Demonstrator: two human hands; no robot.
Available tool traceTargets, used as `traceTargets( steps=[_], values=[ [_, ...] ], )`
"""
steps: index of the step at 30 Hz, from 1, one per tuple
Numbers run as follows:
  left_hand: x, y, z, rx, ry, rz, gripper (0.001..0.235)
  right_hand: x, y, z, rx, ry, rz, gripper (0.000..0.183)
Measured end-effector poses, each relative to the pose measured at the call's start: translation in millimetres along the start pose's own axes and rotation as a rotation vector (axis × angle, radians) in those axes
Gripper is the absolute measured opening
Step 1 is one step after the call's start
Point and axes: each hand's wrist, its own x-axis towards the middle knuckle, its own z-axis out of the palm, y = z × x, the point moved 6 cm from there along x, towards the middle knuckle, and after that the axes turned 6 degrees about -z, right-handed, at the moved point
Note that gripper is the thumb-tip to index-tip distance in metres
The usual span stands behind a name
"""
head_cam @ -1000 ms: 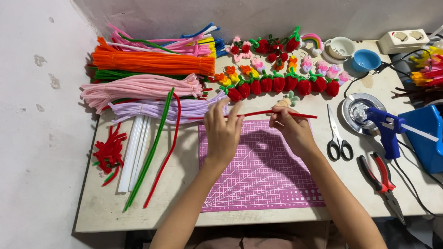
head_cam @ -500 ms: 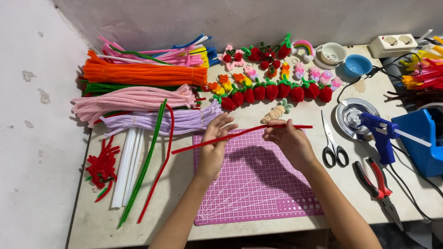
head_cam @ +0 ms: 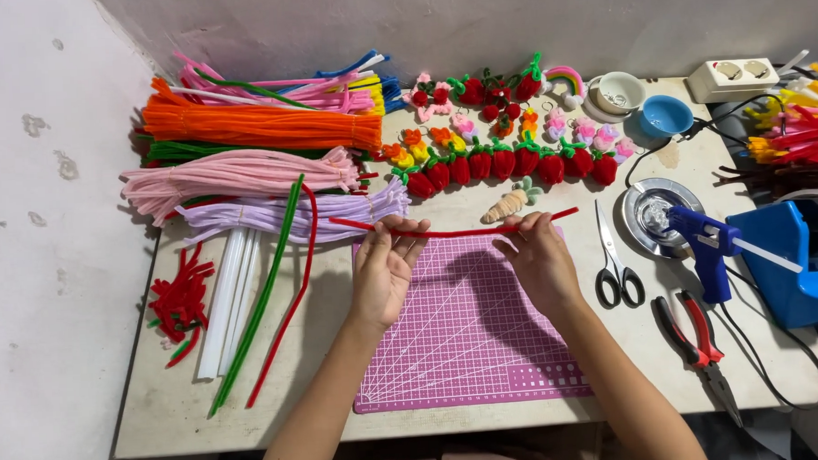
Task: Creating a cherry-shaped craft by rolling a red pipe cleaner into a spiral, cutting it to size, and securing it with hot glue.
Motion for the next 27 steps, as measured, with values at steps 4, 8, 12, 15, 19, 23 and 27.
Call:
traceTargets(
  steps=[4,8,12,15,19,23,27],
  values=[
    [-4.3,-2.8,6.8,0.026,0.038,0.002,0.033,3.0,-15.2,-11.6,0.097,0.056,-0.035,0.039],
    [-13.5,-9.0,20.8,0.132,0.04,-0.02,0.037,7.8,-41.1,-26.8,0.146,0.179,-0.13,0.038],
    [-22.0,-1.5,33.0,0.653,0.032,0.024,0.02,15.7,-71.2,-53.6,0.2,0.191,-0.281,0.034],
    [-26.2,-12.8,33.9,0.688,-0.019,-0.109,0.015,8.3,-101.0,-37.8,0.151,0.172,-0.319,0.032],
    [-30.3,-11.7,47.1,0.855,-0.115,-0.489,0.012,-10.9,-155.2,-8.4,0.061,0.051,-0.588,0.027],
    [-21.2,0.1,31.2,1.137,-0.091,-0.431,0.017,-52.9,-206.1,-10.9,-0.306,0.136,-0.832,0.039],
    [-16.1,28.1,34.3,1.139,-0.025,-0.282,0.02,-107.7,-192.3,26.2,-0.986,0.063,-0.649,0.027]
  ],
)
